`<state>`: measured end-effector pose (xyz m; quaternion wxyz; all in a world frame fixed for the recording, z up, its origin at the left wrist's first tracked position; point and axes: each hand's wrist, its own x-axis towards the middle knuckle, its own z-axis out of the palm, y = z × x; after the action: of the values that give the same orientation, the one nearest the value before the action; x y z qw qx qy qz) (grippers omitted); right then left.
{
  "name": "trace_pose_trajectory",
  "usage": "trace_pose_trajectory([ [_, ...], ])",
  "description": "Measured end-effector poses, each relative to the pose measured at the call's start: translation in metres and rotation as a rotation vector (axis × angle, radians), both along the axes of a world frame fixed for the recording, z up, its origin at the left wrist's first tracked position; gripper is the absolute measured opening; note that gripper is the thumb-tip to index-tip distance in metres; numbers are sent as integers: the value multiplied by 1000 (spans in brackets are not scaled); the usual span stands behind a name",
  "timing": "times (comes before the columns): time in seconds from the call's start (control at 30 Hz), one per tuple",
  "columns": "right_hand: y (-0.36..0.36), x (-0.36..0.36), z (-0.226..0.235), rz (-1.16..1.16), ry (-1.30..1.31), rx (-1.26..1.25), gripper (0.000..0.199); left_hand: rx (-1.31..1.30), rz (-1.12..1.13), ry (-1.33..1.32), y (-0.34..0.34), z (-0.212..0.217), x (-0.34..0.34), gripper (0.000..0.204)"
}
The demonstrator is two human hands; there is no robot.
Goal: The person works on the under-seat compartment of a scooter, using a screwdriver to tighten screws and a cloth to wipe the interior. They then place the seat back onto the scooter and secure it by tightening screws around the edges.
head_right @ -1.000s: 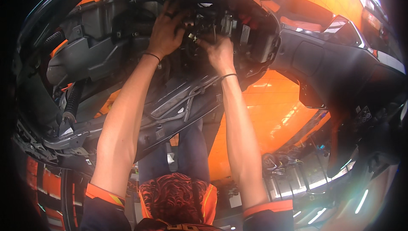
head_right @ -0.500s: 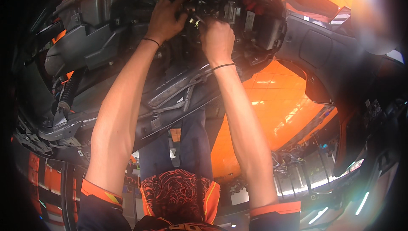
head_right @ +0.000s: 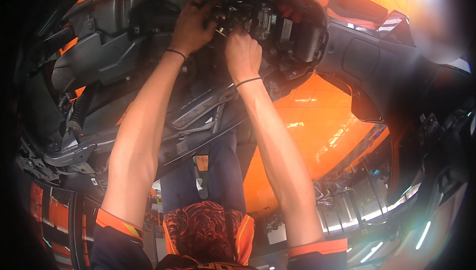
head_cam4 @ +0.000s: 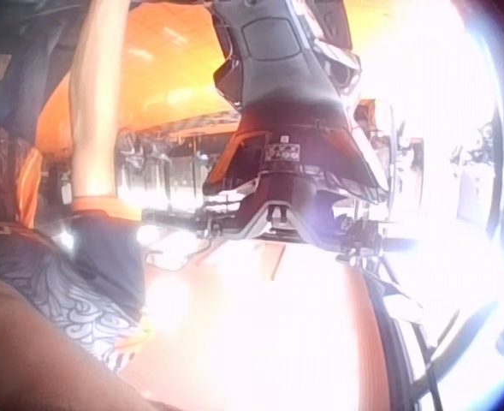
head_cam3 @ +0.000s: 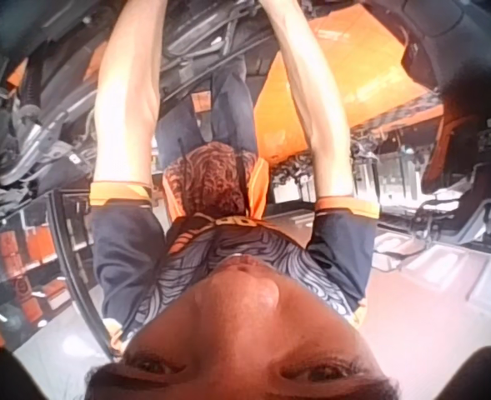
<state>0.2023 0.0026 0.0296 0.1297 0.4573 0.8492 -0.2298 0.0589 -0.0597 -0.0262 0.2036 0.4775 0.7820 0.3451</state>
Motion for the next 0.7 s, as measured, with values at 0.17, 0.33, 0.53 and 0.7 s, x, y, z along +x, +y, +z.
trace_pose_trajectory([
  [0.17,-3,-1,-3,15,-25,-21,21,25,0,11,-2,-2,1,54],
  [0.33,1,-2,0,35,-26,-66,24,14,-4,19,-2,-3,1,55],
  [0.53,3,-2,-1,-6,-22,-101,28,2,-14,29,0,-1,1,55],
  [0.7,1,-1,0,-65,-59,-67,28,34,-16,39,1,1,0,54],
])
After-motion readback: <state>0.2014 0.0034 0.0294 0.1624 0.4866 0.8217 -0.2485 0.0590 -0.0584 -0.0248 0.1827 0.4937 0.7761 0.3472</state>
